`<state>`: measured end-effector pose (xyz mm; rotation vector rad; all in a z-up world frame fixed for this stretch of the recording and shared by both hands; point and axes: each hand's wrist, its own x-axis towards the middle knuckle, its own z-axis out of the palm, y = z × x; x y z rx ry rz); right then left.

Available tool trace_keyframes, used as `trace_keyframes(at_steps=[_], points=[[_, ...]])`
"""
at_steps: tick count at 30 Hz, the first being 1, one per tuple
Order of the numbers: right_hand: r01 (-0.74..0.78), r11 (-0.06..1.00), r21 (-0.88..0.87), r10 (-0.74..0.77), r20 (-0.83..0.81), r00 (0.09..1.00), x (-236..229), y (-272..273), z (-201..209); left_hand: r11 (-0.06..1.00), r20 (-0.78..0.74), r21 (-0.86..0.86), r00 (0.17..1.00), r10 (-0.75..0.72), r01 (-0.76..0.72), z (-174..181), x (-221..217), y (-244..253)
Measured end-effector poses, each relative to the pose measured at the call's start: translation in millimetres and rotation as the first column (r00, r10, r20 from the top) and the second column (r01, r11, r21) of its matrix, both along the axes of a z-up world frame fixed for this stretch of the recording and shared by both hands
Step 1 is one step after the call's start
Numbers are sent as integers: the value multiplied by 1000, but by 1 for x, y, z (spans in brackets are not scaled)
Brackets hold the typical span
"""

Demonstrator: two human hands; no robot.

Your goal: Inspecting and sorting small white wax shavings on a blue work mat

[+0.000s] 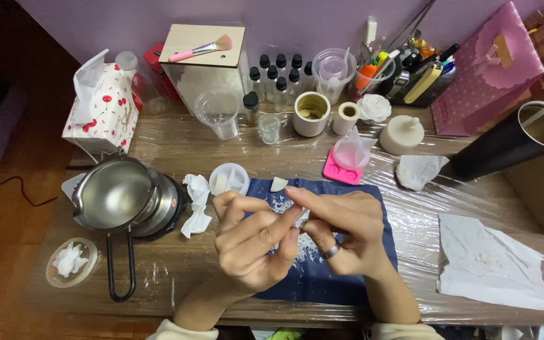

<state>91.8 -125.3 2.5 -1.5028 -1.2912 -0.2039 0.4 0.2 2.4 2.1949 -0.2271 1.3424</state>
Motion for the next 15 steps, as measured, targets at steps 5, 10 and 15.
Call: trace_keyframes(at_steps=[5,10,15], points=[[-43,996,75,42,22,999,0,2,-2,1000,73,24,997,12,-14,-11,2,-2],[-40,995,90,40,4,999,1,2,-5,999,121,12,992,31,-33,-12,5,-5],[19,993,117,-27,71,997,1,2,-8,1000,127,16,992,22,-25,-15,5,-6]])
